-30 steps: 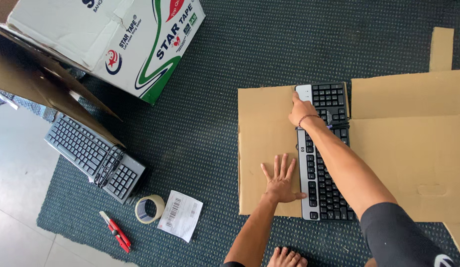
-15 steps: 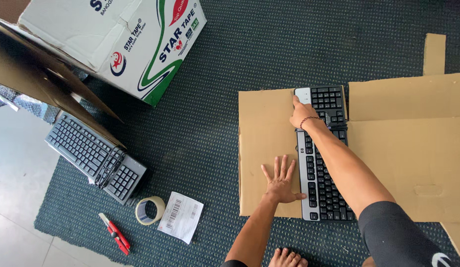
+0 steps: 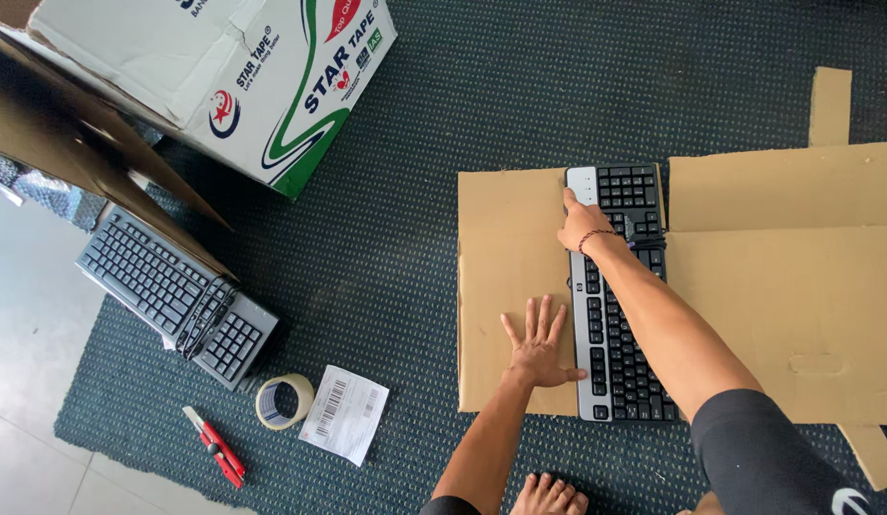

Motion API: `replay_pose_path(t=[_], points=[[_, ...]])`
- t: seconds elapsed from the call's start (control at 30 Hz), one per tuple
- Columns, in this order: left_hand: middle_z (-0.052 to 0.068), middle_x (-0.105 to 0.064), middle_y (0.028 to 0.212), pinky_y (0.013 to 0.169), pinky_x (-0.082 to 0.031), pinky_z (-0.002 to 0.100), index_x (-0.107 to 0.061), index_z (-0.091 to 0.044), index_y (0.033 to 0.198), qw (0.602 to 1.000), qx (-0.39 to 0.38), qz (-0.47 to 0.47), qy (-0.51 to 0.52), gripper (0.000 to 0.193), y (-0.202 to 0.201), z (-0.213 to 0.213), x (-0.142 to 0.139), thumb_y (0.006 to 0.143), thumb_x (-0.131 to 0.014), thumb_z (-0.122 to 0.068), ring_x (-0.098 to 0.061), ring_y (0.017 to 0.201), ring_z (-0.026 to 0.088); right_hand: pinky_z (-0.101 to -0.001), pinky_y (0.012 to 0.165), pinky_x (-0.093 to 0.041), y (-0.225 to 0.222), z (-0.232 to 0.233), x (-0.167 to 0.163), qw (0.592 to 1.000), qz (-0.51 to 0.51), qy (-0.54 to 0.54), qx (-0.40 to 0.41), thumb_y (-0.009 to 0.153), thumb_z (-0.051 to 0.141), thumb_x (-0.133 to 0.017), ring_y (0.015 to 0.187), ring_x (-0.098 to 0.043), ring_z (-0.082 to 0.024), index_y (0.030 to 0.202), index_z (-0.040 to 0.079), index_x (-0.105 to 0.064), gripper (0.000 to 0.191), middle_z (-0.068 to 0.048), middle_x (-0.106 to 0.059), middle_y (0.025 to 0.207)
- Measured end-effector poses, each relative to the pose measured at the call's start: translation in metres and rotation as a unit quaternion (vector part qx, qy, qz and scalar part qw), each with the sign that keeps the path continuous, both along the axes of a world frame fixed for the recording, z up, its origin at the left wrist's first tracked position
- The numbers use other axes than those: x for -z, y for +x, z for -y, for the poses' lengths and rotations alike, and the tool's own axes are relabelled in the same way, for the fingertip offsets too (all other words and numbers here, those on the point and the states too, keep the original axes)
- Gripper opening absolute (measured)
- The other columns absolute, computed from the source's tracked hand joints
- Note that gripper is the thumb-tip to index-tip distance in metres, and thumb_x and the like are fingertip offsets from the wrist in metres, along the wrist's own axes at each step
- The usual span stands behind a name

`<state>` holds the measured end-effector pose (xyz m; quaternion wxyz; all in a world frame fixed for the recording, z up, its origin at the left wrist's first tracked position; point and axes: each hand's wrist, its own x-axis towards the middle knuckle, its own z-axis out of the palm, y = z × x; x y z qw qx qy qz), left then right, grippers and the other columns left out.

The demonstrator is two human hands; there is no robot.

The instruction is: The person cuts a piece of cardboard with a utility knife, places a keyboard on it, and secures the cardboard flaps with packing tape. They fold the cardboard around the keyboard to create a protective package.

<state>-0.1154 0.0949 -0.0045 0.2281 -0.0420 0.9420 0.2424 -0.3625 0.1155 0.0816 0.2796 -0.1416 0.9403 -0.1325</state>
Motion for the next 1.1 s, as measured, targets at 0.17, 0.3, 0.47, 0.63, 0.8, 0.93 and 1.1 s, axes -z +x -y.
replay_pose_path(t=[0.17,0.3,0.47,0.63,0.8,0.93,1.1], points=[[0.012,0.017,0.172,0.108,0.015,0.082,0.0,-0.015,0.166,1.0,0.004,0.008,0.0,0.143,-0.001,0.001,-0.003,0.062,-0.071,-0.083,0.022,0.156,0.036,-0.0512,0.098,-0.054,0.005,-0.003,0.0,1.0,0.008,0.004,0.0,0.086,0.011,-0.065,0.114,-0.065,-0.047,0.164,0.021,-0.022,0.089,-0.032,-0.066,0.119],[0.012,0.016,0.172,0.108,0.015,0.082,0.0,-0.016,0.166,1.0,-0.002,0.009,0.007,0.142,0.0,0.001,-0.006,0.063,-0.072,-0.082,0.022,0.156,0.036,-0.0523,0.096,-0.054,0.011,-0.008,0.006,1.0,-0.01,-0.005,-0.014,0.085,0.009,-0.065,0.111,-0.065,-0.049,0.161,0.019,-0.026,0.086,-0.034,-0.067,0.115],[0.012,0.015,0.173,0.109,0.015,0.082,0.0,-0.015,0.166,1.0,-0.002,-0.002,0.006,0.142,0.0,0.001,-0.009,0.064,-0.072,-0.082,0.021,0.156,0.037,-0.0539,0.093,-0.055,0.02,-0.018,0.012,0.999,-0.023,-0.013,-0.03,0.084,0.009,-0.064,0.103,-0.067,-0.051,0.161,0.018,-0.025,0.087,-0.037,-0.068,0.105],[0.012,0.016,0.172,0.109,0.015,0.081,0.001,-0.015,0.165,1.0,-0.001,0.01,0.002,0.141,-0.002,0.001,-0.012,0.064,-0.072,-0.082,0.022,0.156,0.036,-0.0547,0.092,-0.055,0.031,-0.023,0.012,1.0,-0.003,-0.018,-0.024,0.085,0.01,-0.063,0.103,-0.068,-0.049,0.159,0.02,-0.027,0.083,-0.031,-0.071,0.104],[0.012,0.016,0.172,0.11,0.014,0.081,0.002,-0.016,0.165,1.0,0.001,0.008,0.001,0.141,-0.003,0.0,-0.016,0.065,-0.071,-0.081,0.023,0.156,0.035,-0.0548,0.09,-0.054,0.041,-0.027,0.011,0.999,-0.021,0.008,-0.029,0.085,0.013,-0.067,0.103,-0.066,-0.05,0.159,0.02,-0.024,0.086,-0.033,-0.068,0.105],[0.011,0.017,0.172,0.11,0.015,0.081,0.003,-0.016,0.165,1.0,0.008,0.022,-0.007,0.141,-0.003,0.001,-0.018,0.065,-0.071,-0.081,0.023,0.156,0.035,-0.0529,0.088,-0.057,0.048,-0.031,0.006,1.0,0.007,-0.009,-0.028,0.086,0.01,-0.061,0.1,-0.072,-0.046,0.162,0.018,-0.021,0.086,-0.03,-0.073,0.102],[0.01,0.017,0.172,0.11,0.015,0.081,0.003,-0.017,0.165,1.0,0.005,0.022,-0.006,0.14,-0.005,0.001,-0.018,0.064,-0.069,-0.083,0.023,0.156,0.035,-0.0527,0.091,-0.055,0.058,-0.034,-0.003,0.999,0.003,0.007,-0.032,0.085,0.011,-0.063,0.103,-0.068,-0.049,0.162,0.018,-0.021,0.088,-0.035,-0.069,0.105]])
